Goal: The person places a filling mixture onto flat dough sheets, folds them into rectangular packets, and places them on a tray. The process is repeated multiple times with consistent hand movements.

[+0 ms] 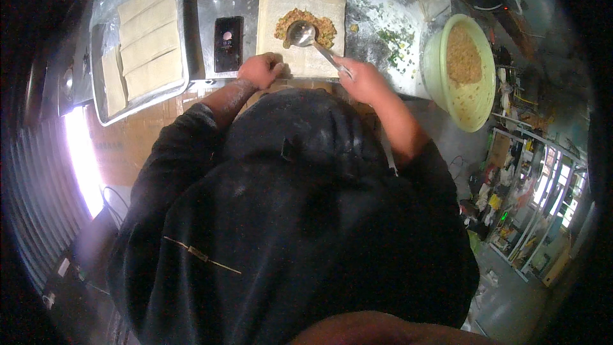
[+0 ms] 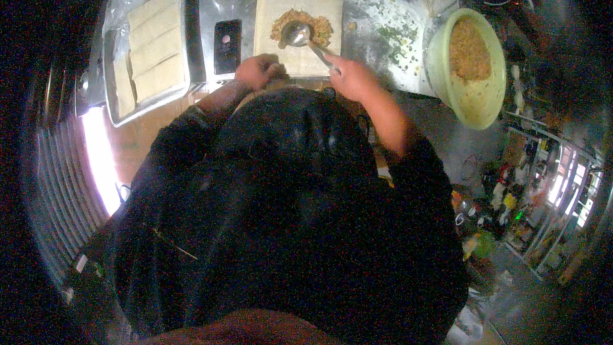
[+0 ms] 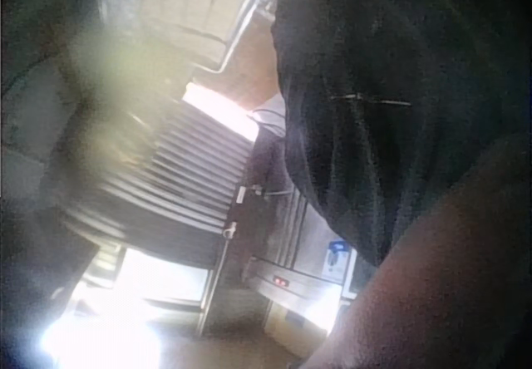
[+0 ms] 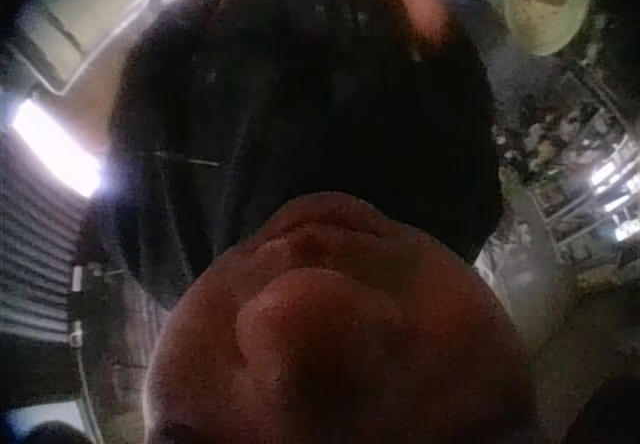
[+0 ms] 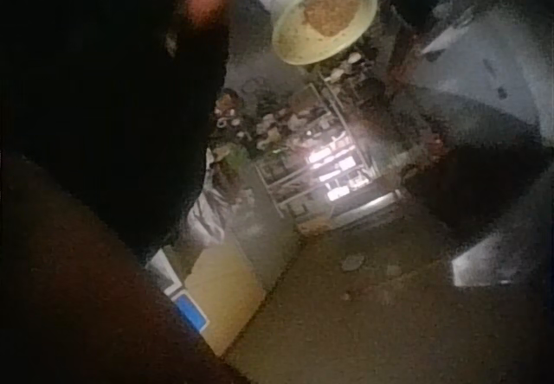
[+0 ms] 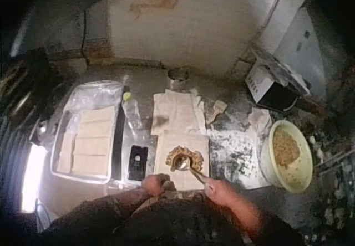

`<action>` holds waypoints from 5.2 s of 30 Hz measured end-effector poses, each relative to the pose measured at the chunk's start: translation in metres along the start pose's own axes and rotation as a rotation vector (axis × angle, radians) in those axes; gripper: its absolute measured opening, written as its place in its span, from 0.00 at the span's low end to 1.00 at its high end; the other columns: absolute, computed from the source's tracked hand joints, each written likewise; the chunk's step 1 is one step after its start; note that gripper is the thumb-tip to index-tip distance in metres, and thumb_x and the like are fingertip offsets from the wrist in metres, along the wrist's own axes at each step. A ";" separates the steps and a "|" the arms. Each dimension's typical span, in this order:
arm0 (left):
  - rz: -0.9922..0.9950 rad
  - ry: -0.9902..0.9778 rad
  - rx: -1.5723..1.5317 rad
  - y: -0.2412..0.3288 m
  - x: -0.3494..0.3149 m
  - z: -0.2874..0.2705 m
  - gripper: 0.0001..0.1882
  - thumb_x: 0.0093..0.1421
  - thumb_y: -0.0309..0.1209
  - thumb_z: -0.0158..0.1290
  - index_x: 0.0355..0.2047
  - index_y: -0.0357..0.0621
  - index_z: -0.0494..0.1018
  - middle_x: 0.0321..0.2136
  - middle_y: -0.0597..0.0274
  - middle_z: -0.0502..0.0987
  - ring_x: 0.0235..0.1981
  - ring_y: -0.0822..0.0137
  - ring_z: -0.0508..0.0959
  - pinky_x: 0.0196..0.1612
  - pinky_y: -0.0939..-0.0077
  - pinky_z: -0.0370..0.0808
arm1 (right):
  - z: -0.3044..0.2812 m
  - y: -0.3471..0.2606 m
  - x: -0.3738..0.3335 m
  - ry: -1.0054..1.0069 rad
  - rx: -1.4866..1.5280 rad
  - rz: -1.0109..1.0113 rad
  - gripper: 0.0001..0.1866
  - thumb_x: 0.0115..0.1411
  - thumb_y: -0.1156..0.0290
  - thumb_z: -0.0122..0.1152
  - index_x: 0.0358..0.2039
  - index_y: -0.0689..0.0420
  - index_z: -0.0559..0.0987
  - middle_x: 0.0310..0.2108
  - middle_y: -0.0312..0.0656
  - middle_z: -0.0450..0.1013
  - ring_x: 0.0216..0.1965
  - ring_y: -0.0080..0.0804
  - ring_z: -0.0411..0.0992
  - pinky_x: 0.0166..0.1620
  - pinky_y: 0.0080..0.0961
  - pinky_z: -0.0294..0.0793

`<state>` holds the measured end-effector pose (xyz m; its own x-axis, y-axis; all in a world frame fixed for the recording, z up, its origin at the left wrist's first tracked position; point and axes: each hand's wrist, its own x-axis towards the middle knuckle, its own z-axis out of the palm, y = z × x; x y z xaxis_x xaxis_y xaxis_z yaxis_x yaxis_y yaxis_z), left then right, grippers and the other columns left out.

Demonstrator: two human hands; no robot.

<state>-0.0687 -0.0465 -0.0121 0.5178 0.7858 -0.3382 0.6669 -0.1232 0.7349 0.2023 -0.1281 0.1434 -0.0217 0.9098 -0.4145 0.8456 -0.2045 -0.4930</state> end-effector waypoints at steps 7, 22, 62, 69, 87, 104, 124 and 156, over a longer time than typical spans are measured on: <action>0.038 0.014 -0.017 -0.001 0.001 -0.001 0.20 0.63 0.49 0.53 0.47 0.52 0.80 0.40 0.51 0.83 0.45 0.48 0.82 0.49 0.57 0.78 | 0.008 0.012 0.008 0.140 0.045 -0.096 0.22 0.65 0.65 0.59 0.59 0.47 0.77 0.39 0.54 0.80 0.40 0.49 0.79 0.44 0.38 0.77; 0.018 0.020 0.025 0.004 0.002 -0.004 0.21 0.62 0.50 0.52 0.47 0.53 0.81 0.41 0.51 0.83 0.45 0.47 0.81 0.50 0.57 0.77 | 0.003 0.018 0.051 0.177 -0.133 -0.222 0.21 0.66 0.64 0.57 0.58 0.57 0.78 0.31 0.41 0.77 0.26 0.24 0.72 0.33 0.27 0.73; 0.051 -0.013 0.106 0.007 0.010 -0.006 0.19 0.64 0.50 0.51 0.42 0.52 0.81 0.28 0.56 0.84 0.33 0.55 0.84 0.42 0.60 0.78 | 0.018 0.009 0.036 -0.082 0.428 0.070 0.21 0.66 0.67 0.58 0.58 0.56 0.78 0.47 0.50 0.80 0.45 0.42 0.78 0.49 0.35 0.77; 0.107 0.029 0.028 -0.001 0.009 -0.002 0.18 0.65 0.49 0.50 0.42 0.52 0.81 0.23 0.58 0.82 0.25 0.61 0.83 0.38 0.64 0.78 | 0.014 0.049 0.016 0.082 0.286 0.084 0.21 0.67 0.67 0.57 0.60 0.55 0.76 0.25 0.35 0.74 0.22 0.22 0.67 0.28 0.25 0.70; -0.003 -0.114 -0.069 0.013 0.014 -0.009 0.18 0.67 0.45 0.50 0.44 0.46 0.81 0.24 0.59 0.82 0.19 0.69 0.80 0.27 0.70 0.78 | -0.029 0.108 -0.103 0.322 0.755 0.201 0.26 0.67 0.71 0.55 0.66 0.55 0.70 0.27 0.38 0.75 0.24 0.22 0.69 0.29 0.23 0.72; -0.032 0.208 0.139 -0.005 0.018 0.017 0.22 0.62 0.49 0.57 0.41 0.42 0.81 0.28 0.53 0.83 0.27 0.58 0.83 0.35 0.60 0.80 | -0.150 0.347 -0.138 0.611 -0.050 0.468 0.22 0.67 0.66 0.56 0.61 0.52 0.75 0.43 0.54 0.80 0.43 0.46 0.79 0.49 0.38 0.76; -0.333 0.154 0.453 -0.004 0.017 0.017 0.26 0.62 0.60 0.50 0.47 0.58 0.81 0.44 0.54 0.83 0.46 0.48 0.82 0.50 0.54 0.77 | -0.186 0.338 -0.175 0.039 0.489 0.385 0.23 0.69 0.68 0.54 0.64 0.53 0.73 0.24 0.40 0.75 0.20 0.21 0.68 0.25 0.25 0.72; -0.112 0.242 0.271 0.045 0.007 0.011 0.19 0.63 0.45 0.53 0.43 0.45 0.82 0.36 0.49 0.84 0.40 0.53 0.85 0.46 0.63 0.80 | -0.191 0.282 -0.194 0.380 0.892 0.317 0.22 0.70 0.69 0.48 0.63 0.55 0.73 0.23 0.33 0.69 0.18 0.17 0.62 0.19 0.16 0.58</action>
<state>-0.0292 -0.0537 0.0118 0.3140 0.9199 -0.2349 0.8463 -0.1591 0.5084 0.5465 -0.2933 0.2304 0.4361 0.7897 -0.4315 0.0742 -0.5094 -0.8573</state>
